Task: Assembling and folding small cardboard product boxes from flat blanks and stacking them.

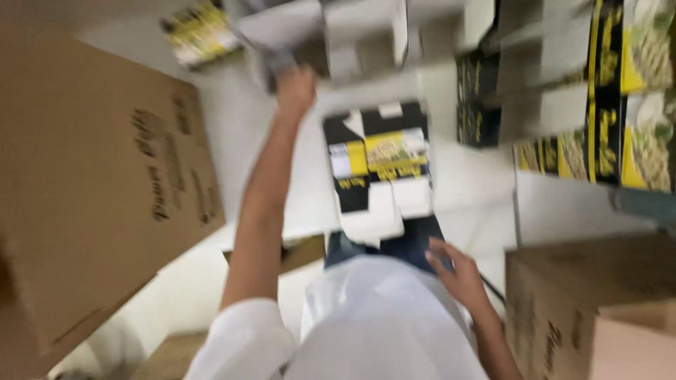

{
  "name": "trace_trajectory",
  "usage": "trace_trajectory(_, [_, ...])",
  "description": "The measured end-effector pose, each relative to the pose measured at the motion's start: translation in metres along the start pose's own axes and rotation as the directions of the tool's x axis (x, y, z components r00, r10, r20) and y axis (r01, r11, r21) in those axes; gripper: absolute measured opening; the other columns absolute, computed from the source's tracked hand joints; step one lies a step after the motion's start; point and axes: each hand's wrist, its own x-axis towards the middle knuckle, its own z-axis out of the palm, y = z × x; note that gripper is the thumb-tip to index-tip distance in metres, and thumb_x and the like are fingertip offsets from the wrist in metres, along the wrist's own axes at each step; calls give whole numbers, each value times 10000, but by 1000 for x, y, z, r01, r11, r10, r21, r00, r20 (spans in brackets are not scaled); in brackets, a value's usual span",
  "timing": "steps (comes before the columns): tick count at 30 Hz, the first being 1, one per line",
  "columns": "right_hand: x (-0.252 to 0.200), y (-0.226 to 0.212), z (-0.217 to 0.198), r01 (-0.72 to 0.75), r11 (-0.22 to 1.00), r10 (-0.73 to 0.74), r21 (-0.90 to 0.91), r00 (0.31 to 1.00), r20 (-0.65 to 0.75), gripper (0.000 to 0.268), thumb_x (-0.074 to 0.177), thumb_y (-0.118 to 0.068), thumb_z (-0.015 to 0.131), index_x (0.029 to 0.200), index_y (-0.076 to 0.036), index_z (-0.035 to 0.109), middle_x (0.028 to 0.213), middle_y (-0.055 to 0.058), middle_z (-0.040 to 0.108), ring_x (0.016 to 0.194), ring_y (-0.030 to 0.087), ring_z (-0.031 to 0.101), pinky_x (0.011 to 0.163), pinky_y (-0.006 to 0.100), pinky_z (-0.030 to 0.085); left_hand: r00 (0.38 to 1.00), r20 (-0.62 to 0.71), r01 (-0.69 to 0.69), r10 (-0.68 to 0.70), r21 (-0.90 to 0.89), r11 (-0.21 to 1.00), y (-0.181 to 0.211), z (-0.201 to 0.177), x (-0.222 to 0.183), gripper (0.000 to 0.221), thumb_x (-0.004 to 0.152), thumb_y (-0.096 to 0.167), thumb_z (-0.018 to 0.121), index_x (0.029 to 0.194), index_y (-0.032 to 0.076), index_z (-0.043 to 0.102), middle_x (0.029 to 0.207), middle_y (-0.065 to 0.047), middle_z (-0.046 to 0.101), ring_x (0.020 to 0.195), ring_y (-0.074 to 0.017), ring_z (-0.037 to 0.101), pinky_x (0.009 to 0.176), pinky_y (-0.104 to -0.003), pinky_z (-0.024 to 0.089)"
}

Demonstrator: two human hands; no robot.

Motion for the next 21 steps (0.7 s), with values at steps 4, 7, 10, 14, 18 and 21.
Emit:
trace_trajectory(4, [20, -39, -15, -40, 999, 41, 12, 999, -34, 429, 923, -257, 719, 1294, -48, 667, 1170, 147, 761, 1106, 226, 726, 940, 350, 547, 854, 493, 125, -165, 114, 986, 55, -111, 32, 215, 941, 9, 616, 1092, 96, 743, 1181, -216, 714, 1209, -378, 638, 1153, -524, 422])
trace_trajectory(7, [45, -44, -9, -38, 999, 35, -30, 996, -87, 445, 891, -257, 743, 1272, -36, 678, 1149, 167, 737, 1060, 277, 721, 909, 361, 549, 994, -58, 95, -97, -49, 994, 95, -153, -14, 616, 810, 102, 748, 1378, -28, 548, 1270, -273, 601, 1203, -474, 521, 1067, -578, 354])
trace_trajectory(10, [82, -36, 2, 210, 970, -231, -121, 953, -196, 501, 944, -230, 718, 1362, 10, 580, 1371, 235, 596, 1254, 385, 590, 1066, 421, 471, 919, -186, 278, -348, -321, 905, 159, -171, -75, 700, 932, 147, 768, 1529, 17, 426, 1472, -248, 469, 1404, -438, 415, 1232, -536, 305])
trace_trajectory(14, [114, -26, 18, 267, 904, -313, -335, 945, -91, 682, 931, -300, 703, 1496, 2, 471, 1569, 271, 382, 1429, 535, 329, 1169, 571, 282, 731, -87, 547, -677, -518, 658, 212, -128, -109, 970, 859, 454, 852, 1487, -62, 322, 1460, -309, 406, 1392, -466, 385, 1181, -564, 313])
trace_trajectory(18, [113, -27, 36, 244, 758, -228, -604, 968, 106, 660, 895, -392, 704, 1457, -94, 531, 1638, 261, 256, 1438, 629, 171, 1152, 692, 154, 573, 76, 772, -816, -385, 506, 222, -117, -96, 1050, 707, 581, 881, 1410, -38, 407, 1385, -269, 471, 1325, -451, 414, 1082, -579, 324])
trace_trajectory(21, [94, -22, 40, 218, 781, -201, -586, 975, 95, 577, 915, -405, 710, 1396, -114, 582, 1638, 276, 246, 1453, 629, 159, 1160, 688, 157, 500, 76, 802, -863, -417, 428, 211, -110, -109, 903, 703, 514, 869, 1366, 16, 512, 1357, -203, 528, 1307, -414, 460, 1093, -541, 355])
